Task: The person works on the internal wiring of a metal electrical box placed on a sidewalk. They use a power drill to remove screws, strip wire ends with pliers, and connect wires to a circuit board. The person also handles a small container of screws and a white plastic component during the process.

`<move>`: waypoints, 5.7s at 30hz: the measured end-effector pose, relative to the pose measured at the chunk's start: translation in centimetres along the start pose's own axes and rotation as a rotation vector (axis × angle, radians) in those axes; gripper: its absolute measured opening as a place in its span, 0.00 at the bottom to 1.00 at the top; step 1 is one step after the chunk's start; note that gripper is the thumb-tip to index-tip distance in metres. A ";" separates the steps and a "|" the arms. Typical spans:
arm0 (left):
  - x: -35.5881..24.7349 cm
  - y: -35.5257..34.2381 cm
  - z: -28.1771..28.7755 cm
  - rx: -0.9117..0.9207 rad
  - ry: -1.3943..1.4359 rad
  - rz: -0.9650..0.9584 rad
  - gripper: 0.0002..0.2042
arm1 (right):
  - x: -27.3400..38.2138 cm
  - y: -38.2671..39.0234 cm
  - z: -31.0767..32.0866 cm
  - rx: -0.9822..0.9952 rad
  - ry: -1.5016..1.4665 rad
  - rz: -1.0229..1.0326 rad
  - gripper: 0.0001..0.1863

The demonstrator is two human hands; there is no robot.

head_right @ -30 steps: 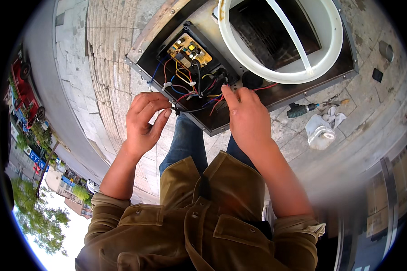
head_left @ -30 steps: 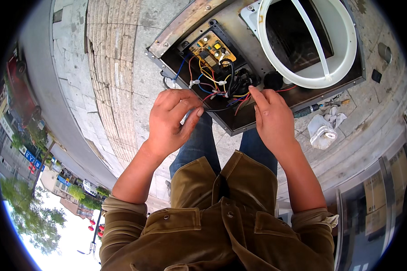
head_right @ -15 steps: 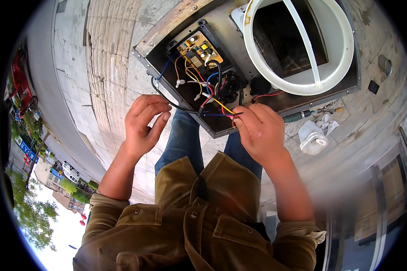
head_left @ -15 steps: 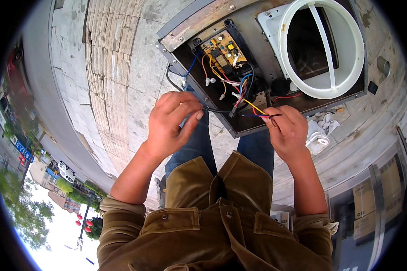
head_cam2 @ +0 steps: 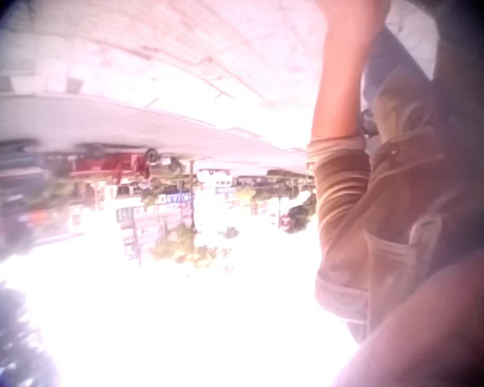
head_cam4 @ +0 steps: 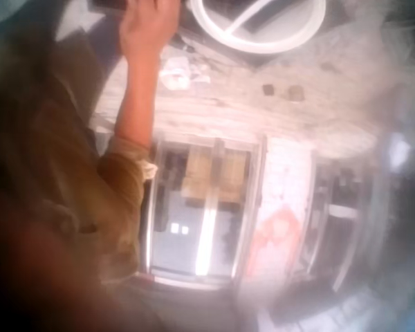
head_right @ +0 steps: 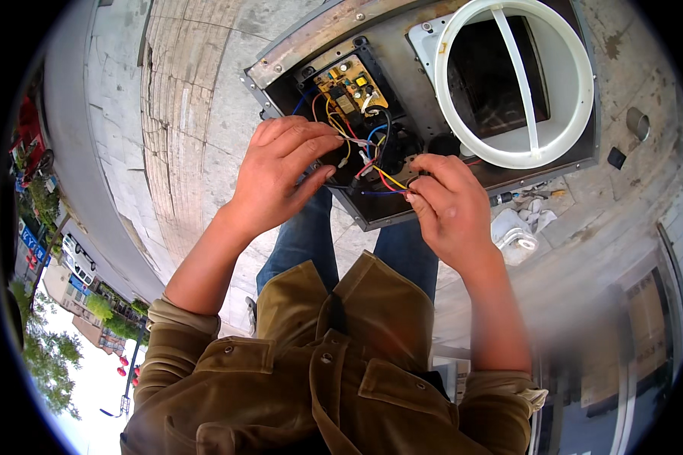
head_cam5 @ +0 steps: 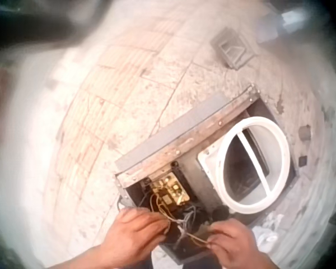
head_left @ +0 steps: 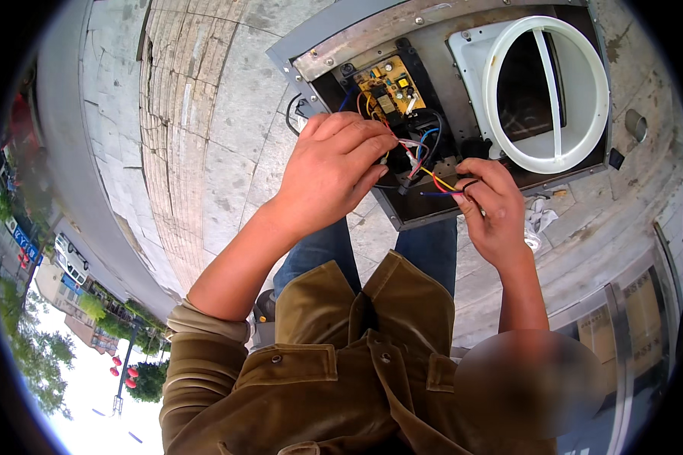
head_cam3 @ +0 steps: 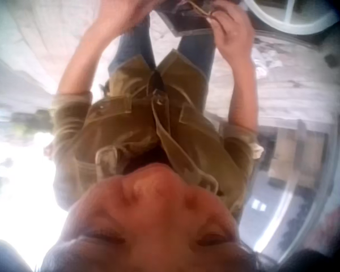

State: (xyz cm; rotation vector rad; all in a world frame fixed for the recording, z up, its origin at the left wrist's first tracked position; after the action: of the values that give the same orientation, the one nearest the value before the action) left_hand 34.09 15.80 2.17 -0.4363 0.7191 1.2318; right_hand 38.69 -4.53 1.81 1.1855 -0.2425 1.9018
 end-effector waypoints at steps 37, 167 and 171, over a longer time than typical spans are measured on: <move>-2.1 7.2 -1.1 -0.207 0.093 0.210 0.11 | -1.3 3.3 1.8 0.197 -0.178 -0.073 0.09; -37.1 8.6 -67.8 0.905 -0.134 0.510 0.34 | -46.3 62.1 -6.9 -0.471 -0.458 -0.280 0.31; -37.3 10.0 -58.0 0.960 -0.067 0.443 0.33 | -39.0 59.5 -6.8 -0.349 -0.448 -0.195 0.30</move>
State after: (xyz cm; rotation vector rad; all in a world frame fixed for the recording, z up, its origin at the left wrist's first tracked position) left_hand 3.70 -45.32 -11.90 0.5807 1.2839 1.1405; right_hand -3.03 -59.11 -17.78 1.3231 -0.6479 1.3407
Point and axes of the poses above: each hand's wrist, its own y-axis away from the middle knuckle, its own z-axis out of the back of the hand, x = y × z, the point moved 6 cm from there along -y, towards the middle knuckle, and after that the axes turned 7 degrees about -z, right-handed, at the moved point
